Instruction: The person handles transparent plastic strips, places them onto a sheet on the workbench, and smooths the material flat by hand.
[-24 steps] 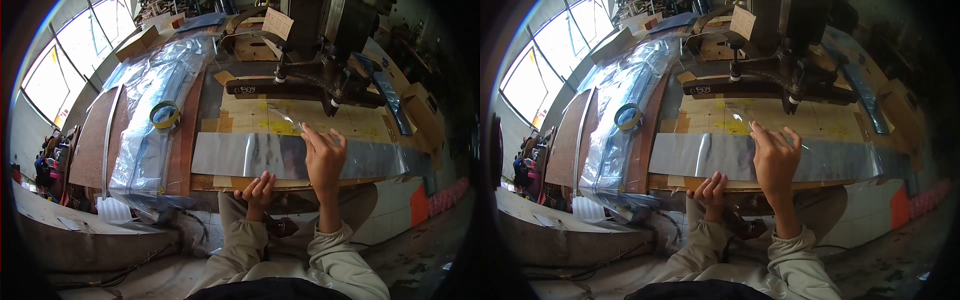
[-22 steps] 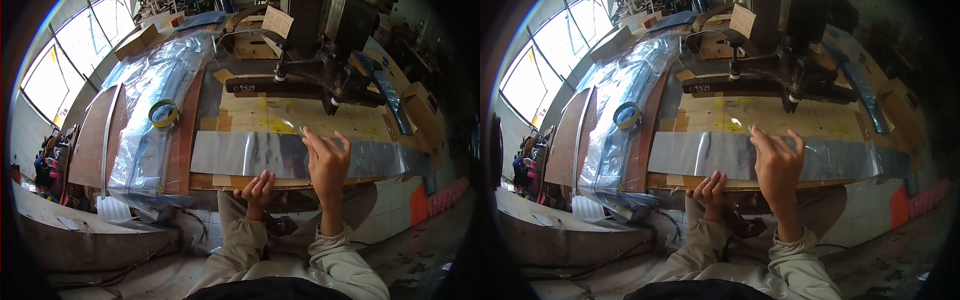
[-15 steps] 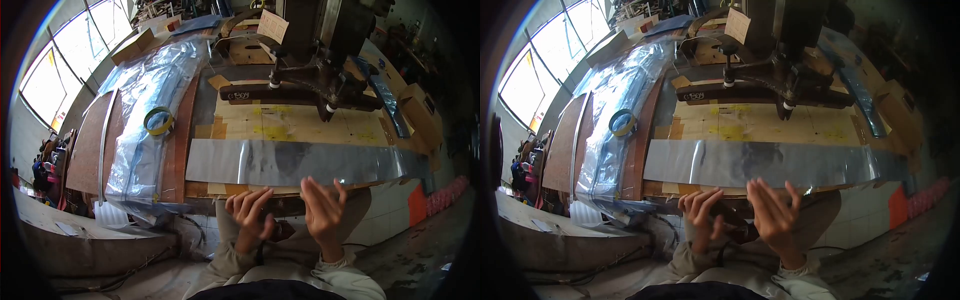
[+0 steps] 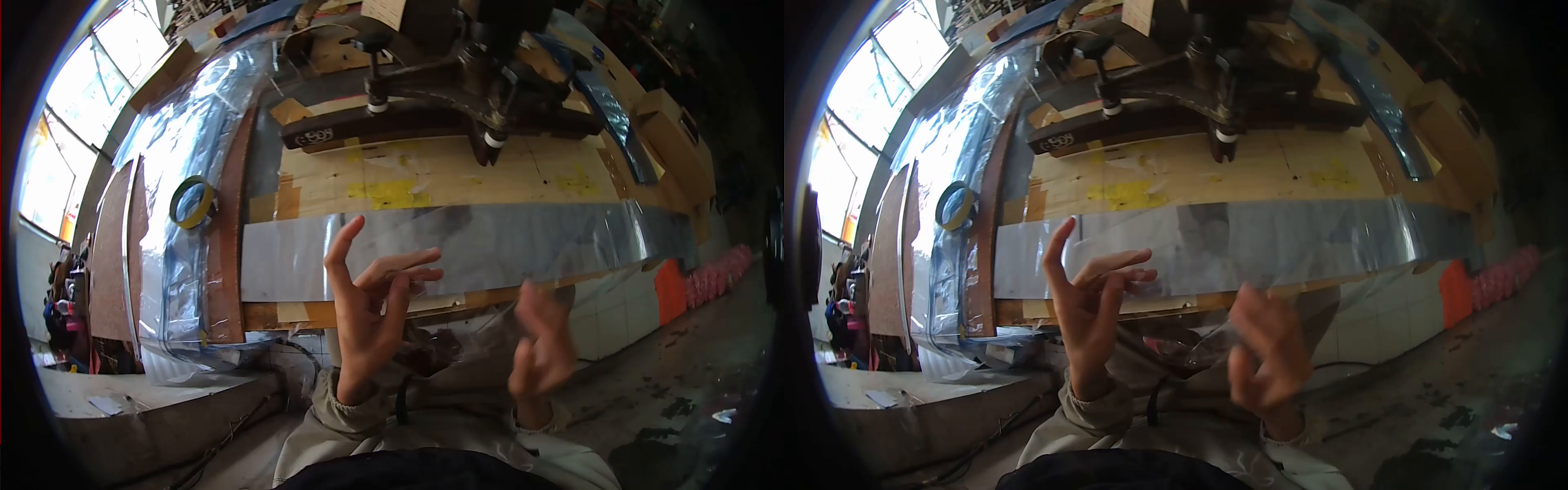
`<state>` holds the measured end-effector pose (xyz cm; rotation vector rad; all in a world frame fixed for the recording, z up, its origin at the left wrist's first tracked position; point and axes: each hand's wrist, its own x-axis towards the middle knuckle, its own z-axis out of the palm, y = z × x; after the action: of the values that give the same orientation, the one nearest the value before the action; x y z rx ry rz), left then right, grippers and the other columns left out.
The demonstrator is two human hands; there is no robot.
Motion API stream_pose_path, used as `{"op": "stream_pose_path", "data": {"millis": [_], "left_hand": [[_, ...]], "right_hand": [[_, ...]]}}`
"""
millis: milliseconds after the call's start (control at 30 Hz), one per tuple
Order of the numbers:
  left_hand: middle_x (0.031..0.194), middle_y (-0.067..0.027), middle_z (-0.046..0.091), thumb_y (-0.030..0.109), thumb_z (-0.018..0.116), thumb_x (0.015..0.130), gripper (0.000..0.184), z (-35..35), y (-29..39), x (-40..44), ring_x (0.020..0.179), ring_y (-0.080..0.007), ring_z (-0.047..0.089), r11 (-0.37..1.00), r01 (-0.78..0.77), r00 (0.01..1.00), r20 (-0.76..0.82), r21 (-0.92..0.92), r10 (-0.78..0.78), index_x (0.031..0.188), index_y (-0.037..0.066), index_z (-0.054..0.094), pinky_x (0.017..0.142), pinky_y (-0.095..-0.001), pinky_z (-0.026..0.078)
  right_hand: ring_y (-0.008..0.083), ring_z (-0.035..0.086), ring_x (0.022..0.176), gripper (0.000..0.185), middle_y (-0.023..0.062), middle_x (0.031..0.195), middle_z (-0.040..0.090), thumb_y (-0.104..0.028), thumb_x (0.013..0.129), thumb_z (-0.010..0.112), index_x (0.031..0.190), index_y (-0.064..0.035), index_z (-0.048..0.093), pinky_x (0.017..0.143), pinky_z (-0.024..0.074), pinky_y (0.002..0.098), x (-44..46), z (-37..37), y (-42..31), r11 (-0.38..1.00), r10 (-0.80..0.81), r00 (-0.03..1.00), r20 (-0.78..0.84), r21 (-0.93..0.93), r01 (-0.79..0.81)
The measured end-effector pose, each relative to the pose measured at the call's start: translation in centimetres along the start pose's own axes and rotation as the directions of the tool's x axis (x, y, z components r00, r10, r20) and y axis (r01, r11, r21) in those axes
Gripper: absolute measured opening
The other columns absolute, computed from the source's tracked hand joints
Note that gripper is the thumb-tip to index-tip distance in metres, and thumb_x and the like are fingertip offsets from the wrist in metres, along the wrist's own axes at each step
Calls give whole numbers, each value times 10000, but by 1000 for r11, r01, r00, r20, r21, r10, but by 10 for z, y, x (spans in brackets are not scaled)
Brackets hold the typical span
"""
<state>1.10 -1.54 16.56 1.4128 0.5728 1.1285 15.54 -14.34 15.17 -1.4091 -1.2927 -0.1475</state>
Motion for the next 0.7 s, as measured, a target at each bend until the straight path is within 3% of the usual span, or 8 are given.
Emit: {"op": "stream_pose_path", "data": {"millis": [100,200,400,500,600,700], "left_hand": [[1018,-243,675,-54,470,930,710,10,4,4,832,-226,705,984,-16,998,51,-179,25,1491,42,46,752,-293,557],[969,-238,685,-21,496,929,744,15,7,9,741,-199,691,985,-30,996,81,-170,44,1499,34,20,694,-272,553],[881,-218,692,37,518,944,743,18,7,11,684,-189,679,991,-22,995,91,-129,34,1496,12,22,626,-243,541],[964,-236,683,-57,437,931,716,12,8,11,844,-253,701,996,-13,981,194,-93,31,1470,15,-29,699,-281,561],[957,-237,681,-28,452,949,706,13,7,11,850,-259,701,995,-63,982,176,-78,76,1469,13,-23,684,-285,566],[866,-212,688,83,497,975,719,20,6,8,657,-197,680,995,-71,996,48,-67,74,1497,27,5,568,-245,533]], "right_hand": [[280,665,1019,303,219,1101,667,-112,939,588,1173,80,600,919,512,395,37,4,-1,874,335,942,9,371,-315],[240,670,989,298,212,1085,670,-34,919,601,1186,97,579,877,537,346,45,3,-2,739,409,906,109,543,-399],[237,694,902,272,207,1024,673,61,879,621,1146,95,583,748,596,305,46,7,-3,764,396,918,1,554,-330],[238,692,916,262,200,998,675,80,875,617,1135,92,584,739,606,299,45,8,-2,775,387,922,-28,552,-308],[232,693,904,260,201,992,678,70,876,622,1132,90,587,722,595,293,45,10,-2,779,383,923,-38,550,-301],[221,692,873,281,191,960,685,61,874,630,1149,90,583,696,577,284,42,12,-1,784,364,931,-37,551,-285]]}}
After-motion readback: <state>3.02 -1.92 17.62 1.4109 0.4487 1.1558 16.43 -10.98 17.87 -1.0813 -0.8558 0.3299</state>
